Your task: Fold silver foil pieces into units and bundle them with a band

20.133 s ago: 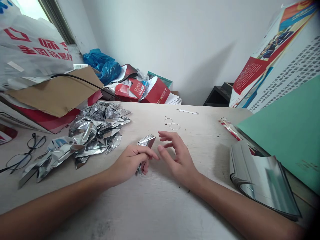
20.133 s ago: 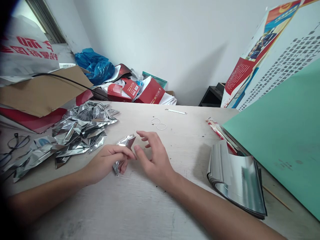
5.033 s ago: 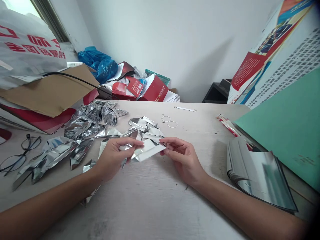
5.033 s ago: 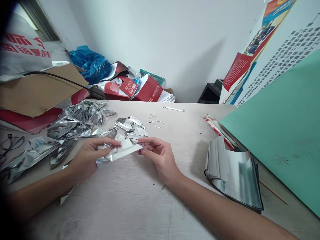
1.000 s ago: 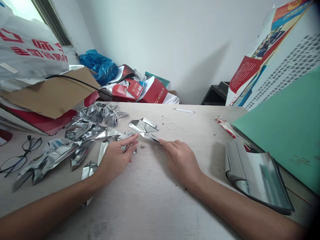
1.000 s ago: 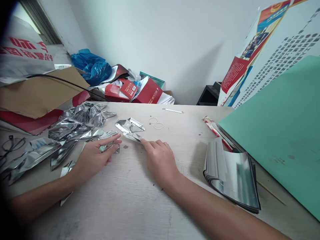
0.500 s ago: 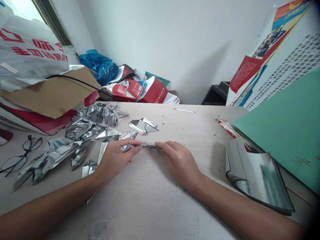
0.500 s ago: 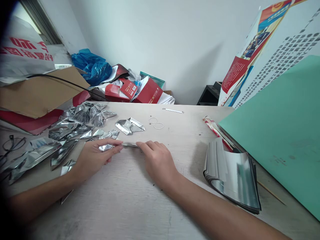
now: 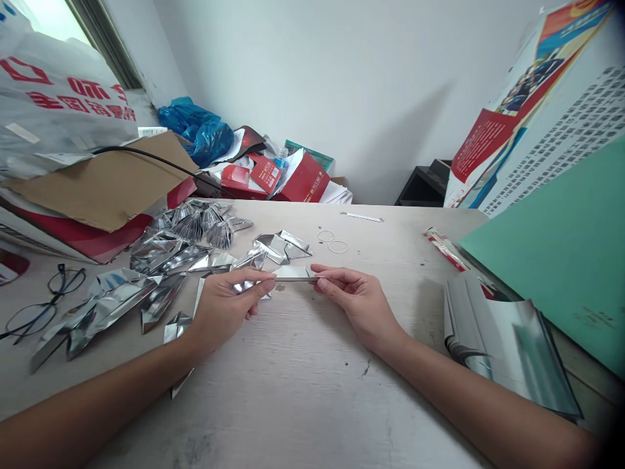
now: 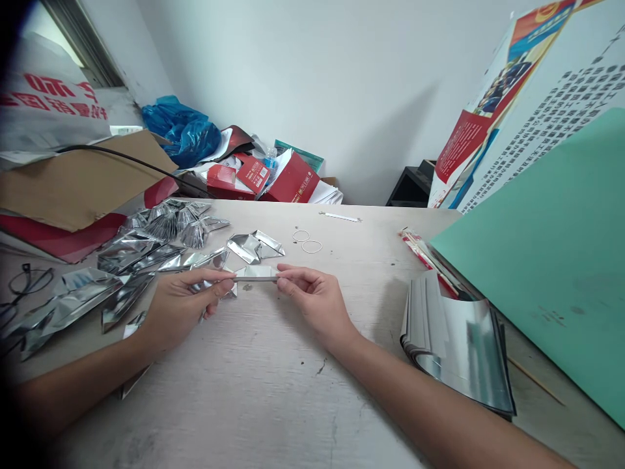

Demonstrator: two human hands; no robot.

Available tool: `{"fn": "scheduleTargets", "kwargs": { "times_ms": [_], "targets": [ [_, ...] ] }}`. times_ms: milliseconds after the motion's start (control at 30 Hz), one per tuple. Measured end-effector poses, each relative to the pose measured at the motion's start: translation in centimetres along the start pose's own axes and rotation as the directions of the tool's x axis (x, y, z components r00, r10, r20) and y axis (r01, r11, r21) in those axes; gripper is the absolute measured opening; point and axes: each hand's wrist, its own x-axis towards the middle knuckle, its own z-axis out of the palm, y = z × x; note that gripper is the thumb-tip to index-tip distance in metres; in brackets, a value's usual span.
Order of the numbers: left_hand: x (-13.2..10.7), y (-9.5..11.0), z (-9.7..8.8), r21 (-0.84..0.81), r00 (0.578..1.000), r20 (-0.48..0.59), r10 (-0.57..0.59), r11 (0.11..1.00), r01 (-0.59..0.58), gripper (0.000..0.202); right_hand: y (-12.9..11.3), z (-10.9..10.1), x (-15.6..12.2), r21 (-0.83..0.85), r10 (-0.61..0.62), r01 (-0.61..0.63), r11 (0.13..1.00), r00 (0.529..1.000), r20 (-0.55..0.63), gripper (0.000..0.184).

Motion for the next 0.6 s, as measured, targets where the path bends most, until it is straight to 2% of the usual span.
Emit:
{"fn": "scheduleTargets", "kwargs": {
  "times_ms": [67, 200, 367, 500, 600],
  "targets": [
    [0.01, -0.21, -0.12, -0.017, 1.000, 0.010, -0.010, 1.000, 0.010, 0.024, 0.18, -0.06, 0.03, 0.045, 0.038, -0.039, 0.998, 0.999, 0.018, 0.032],
    [0.04, -0.73, -0.23, -0.079, 0.999, 0.028, -0.037, 0.996, 0.039, 0.025, 0.50, -0.22, 0.14, 0.020, 0.029, -0.028, 0.999, 1.000, -0.006, 0.034],
    [-0.38, -0.56, 0.15, -0.195, 0.993, -0.008, -0.121, 0.974, 0.117, 0.027, 0.34, 0.06, -0.03, 0.059, 0.030, -0.028, 0.998, 0.999, -0.031, 0.035],
    [-0.71, -0.17, 0.48, -0.249, 0.982, -0.016, -0.187, 0.952, 0.177, 0.044, 0.31, 0.25, -0.23, 0.136, 0.064, -0.057, 0.989, 0.997, -0.044, 0.048],
    [-0.82, 0.04, 0.53, -0.231, 0.976, 0.037, -0.213, 0.949, 0.216, 0.060, 0.52, 0.12, -0.25, 0.094, 0.036, -0.031, 0.995, 0.998, -0.059, 0.038]
  ]
}}
